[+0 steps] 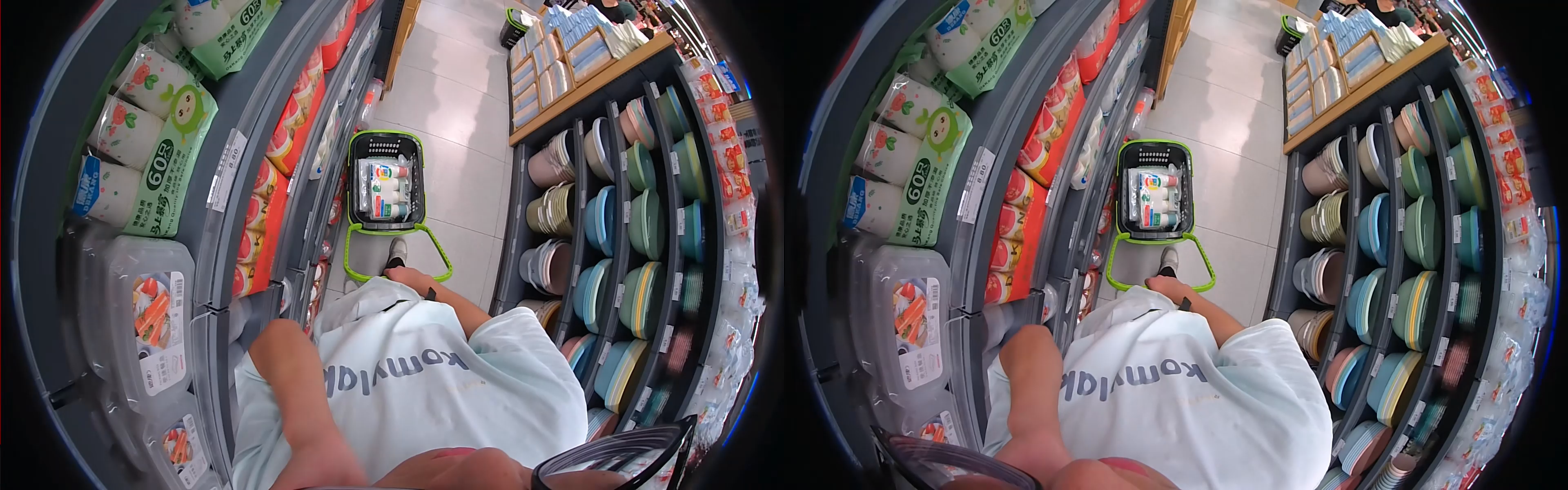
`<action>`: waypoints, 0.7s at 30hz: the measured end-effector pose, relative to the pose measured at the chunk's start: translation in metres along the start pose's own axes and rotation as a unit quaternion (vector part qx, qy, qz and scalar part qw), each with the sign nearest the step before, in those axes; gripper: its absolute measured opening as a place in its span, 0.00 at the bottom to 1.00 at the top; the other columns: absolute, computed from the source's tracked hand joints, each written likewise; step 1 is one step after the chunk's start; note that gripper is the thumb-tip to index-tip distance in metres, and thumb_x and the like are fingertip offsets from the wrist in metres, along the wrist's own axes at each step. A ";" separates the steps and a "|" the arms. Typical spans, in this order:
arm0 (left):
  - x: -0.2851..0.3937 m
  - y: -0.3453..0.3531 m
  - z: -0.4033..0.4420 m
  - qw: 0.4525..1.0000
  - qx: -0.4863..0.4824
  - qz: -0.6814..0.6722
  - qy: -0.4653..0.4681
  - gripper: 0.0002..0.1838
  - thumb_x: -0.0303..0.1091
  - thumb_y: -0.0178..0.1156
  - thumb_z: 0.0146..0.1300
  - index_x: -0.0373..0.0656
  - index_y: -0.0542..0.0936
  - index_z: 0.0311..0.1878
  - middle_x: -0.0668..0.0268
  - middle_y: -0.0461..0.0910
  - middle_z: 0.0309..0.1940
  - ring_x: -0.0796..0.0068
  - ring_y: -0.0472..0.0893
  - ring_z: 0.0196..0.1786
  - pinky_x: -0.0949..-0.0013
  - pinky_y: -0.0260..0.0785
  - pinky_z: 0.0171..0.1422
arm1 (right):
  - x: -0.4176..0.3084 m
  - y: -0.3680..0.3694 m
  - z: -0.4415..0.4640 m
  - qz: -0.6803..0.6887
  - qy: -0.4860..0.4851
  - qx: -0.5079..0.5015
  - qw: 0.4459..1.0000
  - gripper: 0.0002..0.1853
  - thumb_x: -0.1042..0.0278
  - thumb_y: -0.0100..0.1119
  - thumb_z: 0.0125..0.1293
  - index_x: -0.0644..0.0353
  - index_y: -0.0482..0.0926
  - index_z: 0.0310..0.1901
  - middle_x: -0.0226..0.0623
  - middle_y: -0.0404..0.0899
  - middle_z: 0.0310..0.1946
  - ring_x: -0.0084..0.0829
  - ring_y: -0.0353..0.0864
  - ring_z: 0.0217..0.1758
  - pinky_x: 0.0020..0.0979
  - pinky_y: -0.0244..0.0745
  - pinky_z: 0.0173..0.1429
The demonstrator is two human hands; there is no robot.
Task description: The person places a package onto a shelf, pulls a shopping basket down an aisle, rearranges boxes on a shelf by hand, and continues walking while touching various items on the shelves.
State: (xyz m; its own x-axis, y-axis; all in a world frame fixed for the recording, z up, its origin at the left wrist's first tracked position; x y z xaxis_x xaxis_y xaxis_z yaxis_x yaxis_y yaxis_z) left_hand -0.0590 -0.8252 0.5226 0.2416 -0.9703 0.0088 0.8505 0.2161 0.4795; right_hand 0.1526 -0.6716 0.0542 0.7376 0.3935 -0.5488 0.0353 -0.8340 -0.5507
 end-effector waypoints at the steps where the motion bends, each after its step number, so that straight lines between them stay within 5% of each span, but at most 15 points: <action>1: -0.001 -0.001 0.000 1.000 -0.001 -0.001 0.001 0.12 0.40 0.62 0.65 0.41 0.78 0.43 0.56 0.78 0.43 0.62 0.78 0.43 0.58 0.68 0.48 | 0.003 0.002 0.002 0.000 0.000 0.000 1.000 0.16 0.59 0.54 0.67 0.64 0.79 0.45 0.58 0.85 0.43 0.56 0.85 0.50 0.50 0.79 0.53; 13: -0.002 -0.001 -0.002 1.000 -0.009 -0.003 0.007 0.14 0.44 0.62 0.65 0.42 0.78 0.41 0.57 0.77 0.40 0.64 0.77 0.40 0.58 0.67 0.45 | -0.008 0.005 0.013 -0.024 0.046 -0.017 0.999 0.19 0.55 0.52 0.70 0.64 0.76 0.50 0.58 0.84 0.45 0.56 0.85 0.49 0.52 0.80 0.50; 21: -0.001 0.003 -0.002 1.000 -0.015 0.007 0.016 0.16 0.46 0.61 0.65 0.42 0.78 0.41 0.58 0.77 0.38 0.64 0.76 0.38 0.58 0.67 0.43 | -0.032 0.010 0.032 -0.030 0.055 0.075 0.995 0.38 0.27 0.43 0.70 0.63 0.76 0.50 0.56 0.85 0.35 0.60 0.86 0.41 0.56 0.81 0.44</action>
State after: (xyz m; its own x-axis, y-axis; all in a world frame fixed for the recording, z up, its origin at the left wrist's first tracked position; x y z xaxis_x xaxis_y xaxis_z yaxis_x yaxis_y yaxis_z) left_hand -0.0557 -0.8236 0.5219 0.2689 -0.9631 -0.0126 0.8602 0.2342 0.4530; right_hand 0.1079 -0.6801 0.0461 0.8073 0.3881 -0.4445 -0.0145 -0.7400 -0.6724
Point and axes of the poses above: each hand's wrist, its own z-axis towards the middle knuckle, its own y-axis out of the palm, x = y × z, the point moved 2 cm from there along z, towards the middle knuckle
